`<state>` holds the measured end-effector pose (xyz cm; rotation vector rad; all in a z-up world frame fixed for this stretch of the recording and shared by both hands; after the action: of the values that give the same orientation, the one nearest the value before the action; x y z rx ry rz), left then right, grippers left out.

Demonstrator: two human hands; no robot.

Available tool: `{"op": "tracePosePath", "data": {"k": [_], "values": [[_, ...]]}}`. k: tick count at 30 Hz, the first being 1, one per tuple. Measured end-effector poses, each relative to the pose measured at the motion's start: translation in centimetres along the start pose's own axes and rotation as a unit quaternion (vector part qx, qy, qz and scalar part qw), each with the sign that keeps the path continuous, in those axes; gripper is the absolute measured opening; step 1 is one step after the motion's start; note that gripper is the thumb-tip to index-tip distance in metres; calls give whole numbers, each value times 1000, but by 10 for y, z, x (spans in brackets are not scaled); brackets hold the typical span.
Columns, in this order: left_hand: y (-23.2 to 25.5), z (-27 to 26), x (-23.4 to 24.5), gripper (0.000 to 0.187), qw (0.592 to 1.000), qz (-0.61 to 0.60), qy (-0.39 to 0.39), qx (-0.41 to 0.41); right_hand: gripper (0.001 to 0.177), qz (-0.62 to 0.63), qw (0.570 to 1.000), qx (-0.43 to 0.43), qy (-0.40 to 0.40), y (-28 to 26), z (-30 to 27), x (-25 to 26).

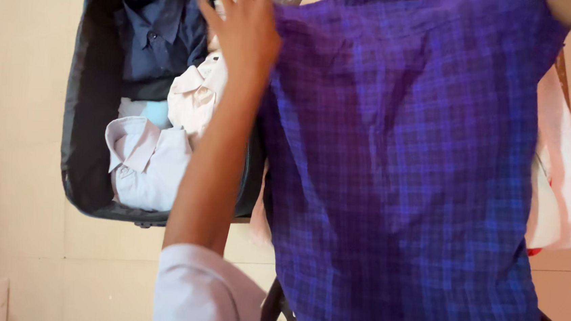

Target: The person buttons a shirt by hand, then folds the shirt and places it inside a suitcase containing other folded clothes.

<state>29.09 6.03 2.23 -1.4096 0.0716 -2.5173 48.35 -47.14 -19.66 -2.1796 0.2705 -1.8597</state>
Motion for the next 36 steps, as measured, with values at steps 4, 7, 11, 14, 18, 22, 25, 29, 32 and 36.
{"op": "tracePosePath", "data": {"k": [4,7,11,14,18,22,25,29,32,36], "values": [[73,-109,39,75,972,-183,-120,-84,59,60,997,-44,-19,29,-23,-7],[114,-190,44,86,933,-229,-264,-87,52,176,975,-121,-60,50,-54,-18],[120,-232,23,83,920,-244,-303,-50,35,328,932,-138,-65,29,-95,-12],[117,-235,16,81,927,-241,-283,-43,21,420,899,-123,12,5,-104,18],[118,-242,14,80,930,-230,-283,-44,16,604,792,-69,58,-4,-105,32],[119,-239,18,80,935,-227,-270,-44,33,800,594,-55,-59,-25,-99,15],[120,-238,19,79,936,-221,-273,-41,22,800,584,-100,-95,-32,-120,8],[120,-237,23,78,936,-224,-268,-41,18,791,611,2,-32,-19,-116,20],[119,-236,23,76,927,-241,-287,-16,33,738,648,132,136,-25,-99,50],[129,-206,-4,60,836,-484,-236,111,29,649,705,245,145,-153,-131,92]]}}
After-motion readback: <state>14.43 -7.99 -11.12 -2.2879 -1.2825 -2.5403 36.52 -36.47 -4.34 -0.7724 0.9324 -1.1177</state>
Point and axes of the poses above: each hand's wrist, its own z-axis towards the middle knuckle, its own x-axis out of the back of the hand, y = z × x, the point moved 8 cm from there along z, towards the middle knuckle, and after that the axes turned 2 degrees about -y, right-handed, at the moved point
